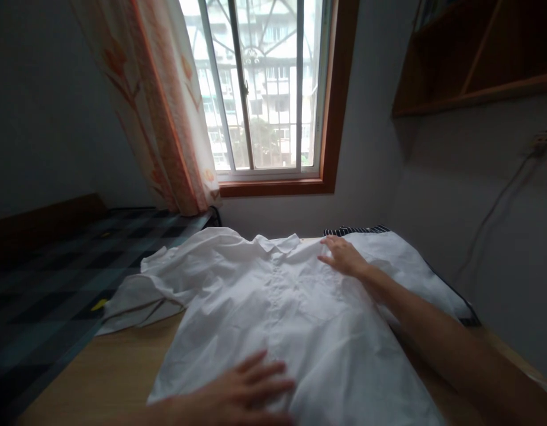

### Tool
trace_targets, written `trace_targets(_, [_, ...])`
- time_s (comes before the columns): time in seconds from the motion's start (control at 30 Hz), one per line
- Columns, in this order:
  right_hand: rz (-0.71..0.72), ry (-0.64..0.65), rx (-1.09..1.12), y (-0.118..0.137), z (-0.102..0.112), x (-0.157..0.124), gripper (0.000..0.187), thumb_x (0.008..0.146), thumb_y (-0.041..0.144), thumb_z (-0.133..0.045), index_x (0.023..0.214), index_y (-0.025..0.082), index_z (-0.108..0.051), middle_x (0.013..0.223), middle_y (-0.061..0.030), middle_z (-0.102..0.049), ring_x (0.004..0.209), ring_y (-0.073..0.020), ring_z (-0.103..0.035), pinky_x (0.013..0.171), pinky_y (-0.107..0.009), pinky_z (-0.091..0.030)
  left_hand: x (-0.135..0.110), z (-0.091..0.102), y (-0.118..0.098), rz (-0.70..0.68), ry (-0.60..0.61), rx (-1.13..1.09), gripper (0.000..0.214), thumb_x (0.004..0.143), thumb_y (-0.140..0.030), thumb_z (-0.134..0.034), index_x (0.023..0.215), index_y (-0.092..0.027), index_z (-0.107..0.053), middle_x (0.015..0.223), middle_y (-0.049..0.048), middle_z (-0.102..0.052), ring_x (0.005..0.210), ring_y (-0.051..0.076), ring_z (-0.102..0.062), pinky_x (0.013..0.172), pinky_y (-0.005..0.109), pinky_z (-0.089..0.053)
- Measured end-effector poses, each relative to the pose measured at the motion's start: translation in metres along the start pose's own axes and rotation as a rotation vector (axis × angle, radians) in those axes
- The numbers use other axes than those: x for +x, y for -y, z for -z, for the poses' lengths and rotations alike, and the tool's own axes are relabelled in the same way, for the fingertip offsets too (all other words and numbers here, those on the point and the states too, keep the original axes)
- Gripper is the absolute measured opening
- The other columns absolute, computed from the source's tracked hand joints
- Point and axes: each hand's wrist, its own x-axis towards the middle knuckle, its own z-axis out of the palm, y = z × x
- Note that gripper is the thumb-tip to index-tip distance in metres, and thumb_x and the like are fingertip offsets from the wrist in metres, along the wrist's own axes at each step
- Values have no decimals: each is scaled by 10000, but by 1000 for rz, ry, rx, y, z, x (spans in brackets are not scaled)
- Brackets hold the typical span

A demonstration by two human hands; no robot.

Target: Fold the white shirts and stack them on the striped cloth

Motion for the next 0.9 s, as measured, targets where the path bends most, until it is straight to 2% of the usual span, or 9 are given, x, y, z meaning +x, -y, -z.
trace_targets(0.07, [-76,-15,3,-2,-8,34,478,896,357,-554,1306,110,-539,1372,-179,-535,1305,-268,-464,1091,-374,-350,18,23,53,235,-132,160,473,885,-517,-553,1292,-276,-574,1478,70,-461,1352,282,-425,1135,480,-308])
trace_targets(0.2, [-236,72,-88,7,-29,75,495,930,411,-506,1330,119,-511,1360,-181,-538,1240,-279,-515,1026,-377,-382,47,59,177,749,-338,434,367,897,-365,-572,1204,-168,-610,1370,150,-541,1284,296,-474,1067,444,-358])
trace_targets(0.27, [-308,181,-166,10,-38,80,459,929,414,-508,1283,124,-546,1284,-189,-590,1178,-298,-557,968,-396,-404,52,67,223,888,-307,474,295,905,-331,-550,1117,-148,-645,1229,159,-626,1187,290,-547,1020,419,-379])
trace_targets(0.33, [-341,284,-195,10,-41,78,363,895,380,-564,1158,137,-624,1155,-173,-660,1072,-290,-615,879,-365,-433,52,68,249,935,-160,474,234,891,-299,-549,1000,-142,-683,1055,156,-685,1077,295,-601,977,418,-386])
trace_targets(0.43, [-328,314,-188,6,-30,68,235,873,306,-583,1042,166,-664,1055,-141,-692,963,-265,-645,775,-315,-434,49,64,255,882,-19,445,250,866,-247,-557,1068,-161,-677,958,133,-696,1004,290,-621,942,407,-390])
trace_targets(0.57, [-253,-123,-320,-1,-6,49,355,989,270,-315,1188,142,-580,1096,-173,-648,999,-274,-593,829,-348,-391,44,52,240,864,-324,553,511,964,-258,-372,1474,-238,-358,1219,146,-603,1169,299,-533,1045,460,-308])
trace_targets(0.63, [-178,-229,-404,-5,-4,39,402,993,243,-251,1207,133,-574,1095,-189,-633,1001,-288,-568,852,-379,-380,42,42,237,846,-354,602,534,974,-302,-343,1506,-264,-307,1414,150,-471,1325,330,-396,1119,511,-191])
trace_targets(0.77, [-119,80,-465,-15,-21,26,443,912,108,-308,1248,161,-591,1199,-201,-605,1085,-324,-528,930,-469,-354,42,19,241,860,-53,512,516,929,-455,-420,1395,-250,-505,1555,104,-323,1455,364,-161,1148,582,10])
trace_targets(0.9, [-171,99,-462,-10,-36,31,464,895,114,-355,1315,119,-552,1335,-217,-541,1248,-340,-453,1070,-523,-233,54,12,240,884,-55,478,587,906,-537,-415,1352,-181,-551,1566,132,-294,1470,353,-122,1155,563,48])
